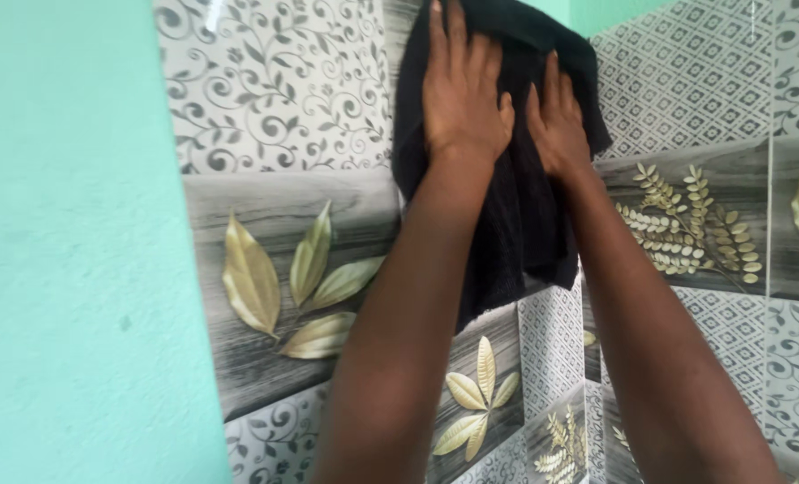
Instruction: The person washes a dark cloth by hand in a bathroom sink. They apply liquid soap, scrub the cloth with a brush, rinse it under running water, and then wring it out against the tiled wall.
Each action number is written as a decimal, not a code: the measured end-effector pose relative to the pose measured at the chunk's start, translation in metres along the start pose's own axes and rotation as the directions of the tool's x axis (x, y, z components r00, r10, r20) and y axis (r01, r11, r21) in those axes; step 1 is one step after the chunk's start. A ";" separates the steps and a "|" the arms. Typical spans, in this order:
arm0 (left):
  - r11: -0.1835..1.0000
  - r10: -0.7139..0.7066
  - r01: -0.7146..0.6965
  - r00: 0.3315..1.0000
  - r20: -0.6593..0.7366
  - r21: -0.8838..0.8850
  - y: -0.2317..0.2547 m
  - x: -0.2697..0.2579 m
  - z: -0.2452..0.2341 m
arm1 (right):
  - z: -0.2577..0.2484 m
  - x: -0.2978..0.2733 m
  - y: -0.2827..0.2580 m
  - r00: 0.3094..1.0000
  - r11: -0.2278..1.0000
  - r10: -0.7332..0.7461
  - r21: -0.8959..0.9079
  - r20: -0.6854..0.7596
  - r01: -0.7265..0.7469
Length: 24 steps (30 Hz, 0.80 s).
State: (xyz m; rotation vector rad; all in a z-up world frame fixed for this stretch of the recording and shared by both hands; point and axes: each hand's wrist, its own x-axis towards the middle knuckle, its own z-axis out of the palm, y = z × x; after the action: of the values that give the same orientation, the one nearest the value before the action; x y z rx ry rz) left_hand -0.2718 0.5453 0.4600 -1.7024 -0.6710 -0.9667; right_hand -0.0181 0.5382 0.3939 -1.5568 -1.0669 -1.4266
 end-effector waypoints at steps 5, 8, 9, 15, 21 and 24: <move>0.992 0.121 -0.121 0.993 0.010 0.023 0.059 -0.020 0.016 | 0.078 -0.064 0.057 0.987 0.980 0.132 0.164 -0.090 -0.116; 0.980 0.197 -0.196 0.980 0.028 -0.017 0.074 -0.036 0.018 | 0.093 -0.110 0.053 0.965 0.950 0.250 0.214 -0.083 -0.228; 0.975 0.219 -0.218 0.975 0.042 -0.037 0.075 -0.042 0.019 | 0.095 -0.129 0.048 0.960 0.941 0.264 0.241 -0.091 -0.236; 0.876 0.483 -0.480 0.867 0.120 -0.053 0.079 -0.098 0.018 | 0.074 -0.214 -0.008 0.928 0.932 0.353 0.130 -0.118 -0.338; 0.853 0.513 -0.507 0.858 0.019 -0.127 0.039 -0.159 0.013 | 0.029 -0.256 -0.107 0.918 0.910 0.390 0.178 -0.071 -0.373; 0.855 0.474 -0.476 0.878 -0.064 -0.206 -0.001 -0.196 0.002 | 0.008 -0.255 -0.158 0.943 0.932 0.328 0.183 -0.064 -0.312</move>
State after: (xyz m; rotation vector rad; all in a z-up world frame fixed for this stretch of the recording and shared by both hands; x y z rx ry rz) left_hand -0.3745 0.5508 0.2929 -1.9285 -0.1154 -0.7081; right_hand -0.1690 0.5812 0.1382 -1.4478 -0.8119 -1.1427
